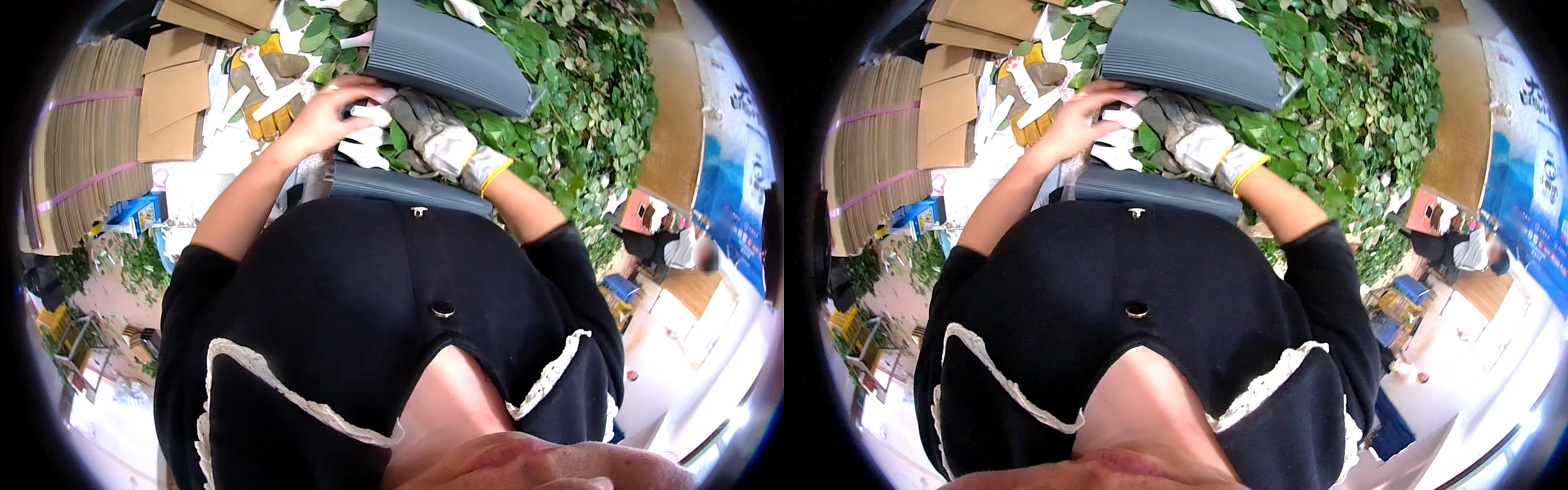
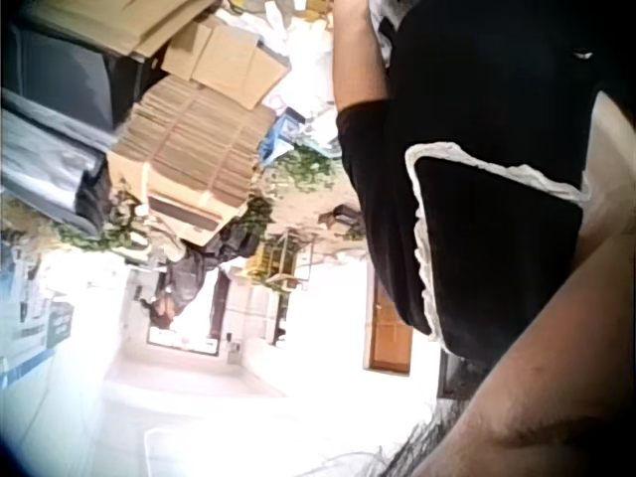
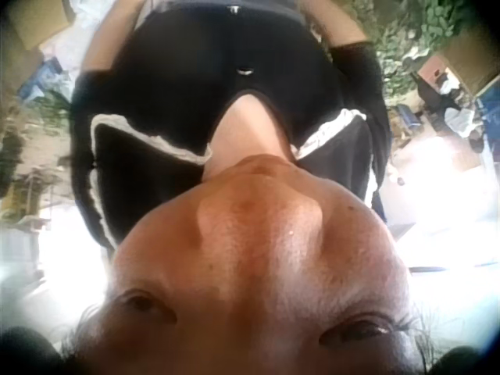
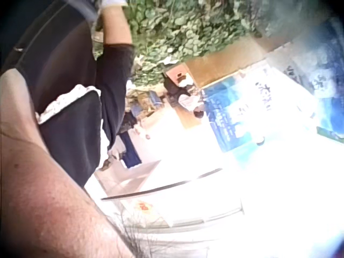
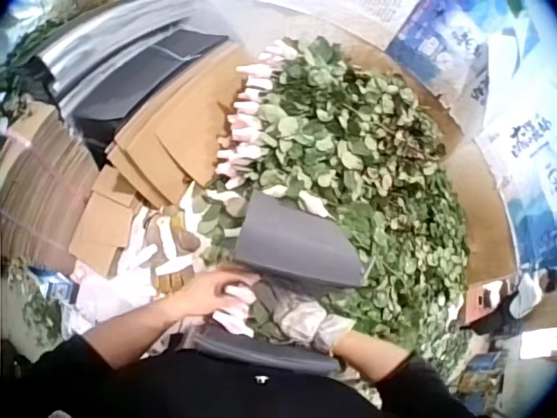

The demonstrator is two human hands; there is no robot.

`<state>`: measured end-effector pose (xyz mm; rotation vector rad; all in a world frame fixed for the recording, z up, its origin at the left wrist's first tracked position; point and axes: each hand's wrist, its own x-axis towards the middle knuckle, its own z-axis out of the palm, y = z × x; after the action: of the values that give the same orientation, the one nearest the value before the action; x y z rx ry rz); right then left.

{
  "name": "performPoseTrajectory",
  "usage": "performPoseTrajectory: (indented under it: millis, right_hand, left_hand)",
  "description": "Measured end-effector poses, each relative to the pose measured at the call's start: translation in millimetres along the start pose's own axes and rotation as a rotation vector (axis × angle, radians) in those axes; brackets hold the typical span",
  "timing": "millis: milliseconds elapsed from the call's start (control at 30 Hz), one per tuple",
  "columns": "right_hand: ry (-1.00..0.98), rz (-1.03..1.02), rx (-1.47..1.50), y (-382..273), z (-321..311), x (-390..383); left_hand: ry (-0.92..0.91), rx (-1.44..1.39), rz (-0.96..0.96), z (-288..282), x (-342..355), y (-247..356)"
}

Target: The person arranges pink artificial roses and green leaves into a black rectangular container. They place the flowers and foliage into the container, adjust their positions, and then cover the arrangement with a clear plastic sheet.

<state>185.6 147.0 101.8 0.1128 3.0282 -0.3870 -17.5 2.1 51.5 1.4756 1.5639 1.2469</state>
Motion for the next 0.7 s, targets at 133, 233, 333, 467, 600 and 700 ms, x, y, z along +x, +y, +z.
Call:
performPoseTrajectory:
  millis: [133,233,333,467,600,700]
  right_hand:
    - [-0.044,0.035,-0.008,-1.8,-4.2,2.0]
    - [-0.074,0.045,-0.001,-2.4,-4.1,2.9]
    - [-0.093,0.050,0.001,-2.6,-5.2,5.0]
    - [-0.104,0.061,-0.034,-2.3,-2.6,1.1]
    - [-0.079,0.058,-0.024,-3.6,-1.6,-2.6]
    - [-0.046,0.050,-0.019,-3.3,0.9,-4.6]
  left_hand:
    - [0.277,-0.050,-0.553,8.0,-17.1,9.3]
    - [0.158,0.351,-0.433,27.3,9.9,23.3]
    - [0.172,0.314,-0.515,36.7,18.6,34.7]
    - [0.439,0.101,-0.374,46.4,9.0,14.2]
    - [0.491,0.087,-0.414,39.4,6.7,4.1]
    - [0.506,0.088,-0.420,34.3,5.4,6.2]
